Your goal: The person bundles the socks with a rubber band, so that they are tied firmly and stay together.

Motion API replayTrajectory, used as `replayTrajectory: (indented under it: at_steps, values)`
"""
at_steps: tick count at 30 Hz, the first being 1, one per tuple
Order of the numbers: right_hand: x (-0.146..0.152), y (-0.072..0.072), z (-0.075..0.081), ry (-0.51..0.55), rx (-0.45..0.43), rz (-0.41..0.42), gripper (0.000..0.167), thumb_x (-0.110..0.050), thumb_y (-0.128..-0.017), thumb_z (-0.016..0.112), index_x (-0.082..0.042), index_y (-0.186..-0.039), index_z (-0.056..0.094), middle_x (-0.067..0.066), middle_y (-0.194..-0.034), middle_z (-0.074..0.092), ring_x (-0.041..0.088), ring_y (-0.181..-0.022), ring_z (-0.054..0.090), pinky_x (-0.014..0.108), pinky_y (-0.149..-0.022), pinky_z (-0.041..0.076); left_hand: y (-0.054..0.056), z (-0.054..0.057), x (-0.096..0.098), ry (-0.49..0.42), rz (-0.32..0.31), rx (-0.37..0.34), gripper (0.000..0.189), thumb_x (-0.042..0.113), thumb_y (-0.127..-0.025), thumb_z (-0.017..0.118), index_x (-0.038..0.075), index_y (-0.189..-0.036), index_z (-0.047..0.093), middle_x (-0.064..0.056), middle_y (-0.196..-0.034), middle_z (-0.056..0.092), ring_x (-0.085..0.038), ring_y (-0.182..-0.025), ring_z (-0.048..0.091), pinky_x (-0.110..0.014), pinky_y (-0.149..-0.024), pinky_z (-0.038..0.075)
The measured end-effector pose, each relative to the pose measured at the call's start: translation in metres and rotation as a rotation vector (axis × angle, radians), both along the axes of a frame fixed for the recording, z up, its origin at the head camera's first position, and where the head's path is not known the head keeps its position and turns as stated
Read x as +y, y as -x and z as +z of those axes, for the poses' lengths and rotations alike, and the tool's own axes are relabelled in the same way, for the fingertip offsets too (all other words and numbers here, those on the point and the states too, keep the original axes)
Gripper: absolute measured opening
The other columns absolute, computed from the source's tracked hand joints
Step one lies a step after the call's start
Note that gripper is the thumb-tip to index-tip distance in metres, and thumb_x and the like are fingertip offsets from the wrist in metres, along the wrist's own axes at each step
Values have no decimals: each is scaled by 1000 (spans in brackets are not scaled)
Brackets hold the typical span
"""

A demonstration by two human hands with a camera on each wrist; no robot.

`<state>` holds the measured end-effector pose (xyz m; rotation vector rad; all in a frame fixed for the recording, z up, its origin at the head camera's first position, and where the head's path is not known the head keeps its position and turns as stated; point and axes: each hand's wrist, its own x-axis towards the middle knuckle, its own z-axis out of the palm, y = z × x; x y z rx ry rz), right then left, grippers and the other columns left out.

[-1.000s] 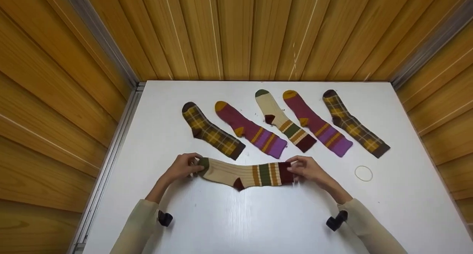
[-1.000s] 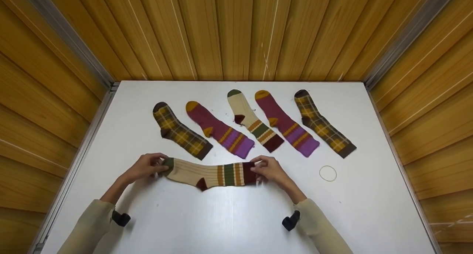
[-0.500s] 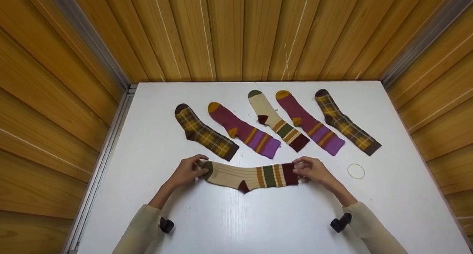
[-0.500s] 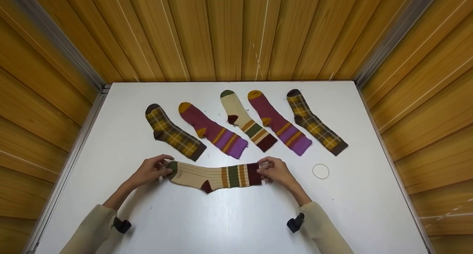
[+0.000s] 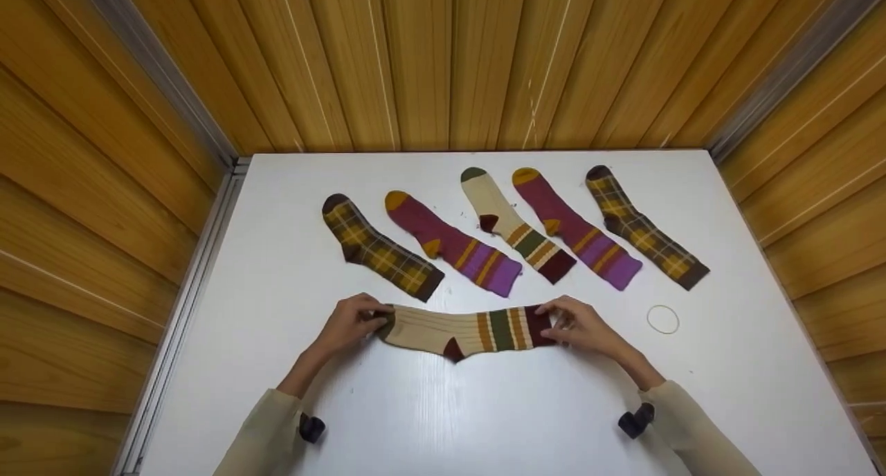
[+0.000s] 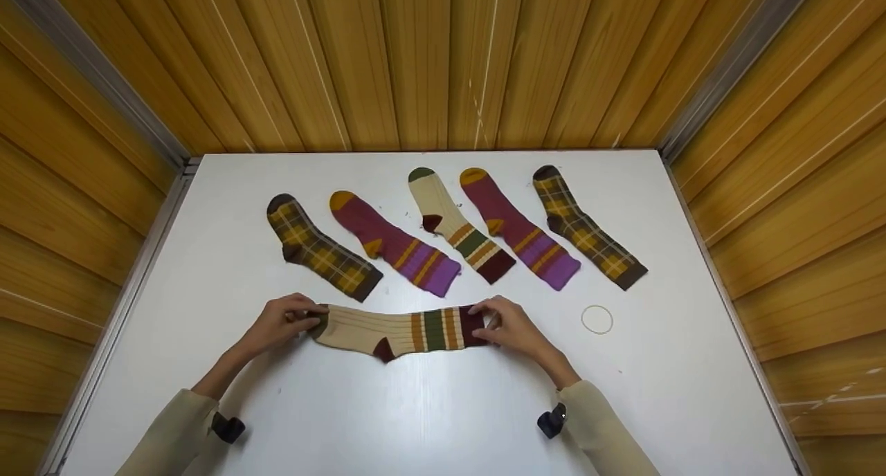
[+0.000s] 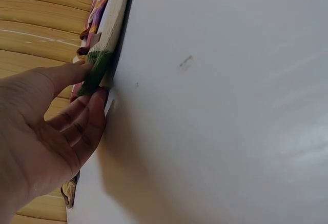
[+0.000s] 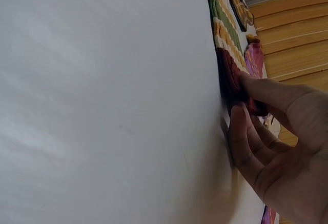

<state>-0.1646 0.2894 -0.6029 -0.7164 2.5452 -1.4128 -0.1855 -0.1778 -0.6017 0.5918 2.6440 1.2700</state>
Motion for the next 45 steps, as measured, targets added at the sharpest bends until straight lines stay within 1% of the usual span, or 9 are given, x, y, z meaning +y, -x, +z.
replayTrajectory:
  at_steps: [4,9,19,22,27,32,37,41,45]
  values:
    - [2,0,0,-60,-9,-6,31,-7,-87,80,0,-115,70,19,-102,66,8,-76,58,20,-64,50,-5,1,4,146,7,13,27,9,-88,79,11,-115,78,-5,-103,66,-16,-91,62,-31,-78,54]
    - [2,0,2,-89,-32,-16,33,-9,-86,81,1,-115,70,18,-104,66,6,-76,57,21,-65,50,-8,4,6,279,-31,44,37,16,-85,83,16,-122,75,-3,-111,61,-16,-98,61,-39,-83,55]
    - [1,3,3,-115,7,-31,34,-6,-86,80,2,-117,70,18,-102,66,14,-78,59,20,-67,50,-5,6,2,255,-45,35,39,16,-88,81,15,-126,73,-6,-116,60,-19,-102,61,-42,-86,55]
    - [1,4,4,-99,11,-16,37,-7,-87,79,3,-121,68,20,-105,66,19,-80,61,21,-68,51,-4,9,0,265,-49,39,35,16,-89,79,15,-124,74,-5,-114,61,-17,-97,60,-39,-81,54]
    - [6,-1,6,-63,-75,-44,41,-4,-88,78,5,-126,64,25,-110,66,15,-79,63,20,-62,53,4,16,-2,240,-103,37,24,19,-93,76,12,-116,77,-5,-110,64,-16,-89,60,-30,-74,50]
    - [13,-4,6,-51,-88,-88,40,2,-88,75,11,-126,62,30,-107,66,17,-75,63,21,-56,53,25,27,0,174,-171,48,20,18,-94,74,7,-111,77,-9,-104,71,-23,-89,66,-31,-75,53]
    - [18,1,6,-70,-90,-139,37,6,-90,71,13,-125,61,32,-104,66,20,-70,64,26,-53,55,60,40,12,73,-234,65,22,15,-95,72,0,-110,76,-13,-101,76,-27,-90,70,-38,-80,58]
    - [23,6,7,-72,-126,-185,34,2,-93,70,9,-125,63,29,-102,68,16,-66,64,27,-52,55,91,53,31,24,-243,51,24,13,-96,72,-4,-113,74,-16,-105,76,-28,-95,70,-44,-86,58]
    - [27,10,7,-11,-164,-203,32,0,-96,68,9,-126,63,29,-101,69,18,-64,66,31,-52,56,121,62,54,59,-221,26,26,14,-97,70,-1,-119,72,-15,-111,75,-28,-99,68,-44,-91,57]
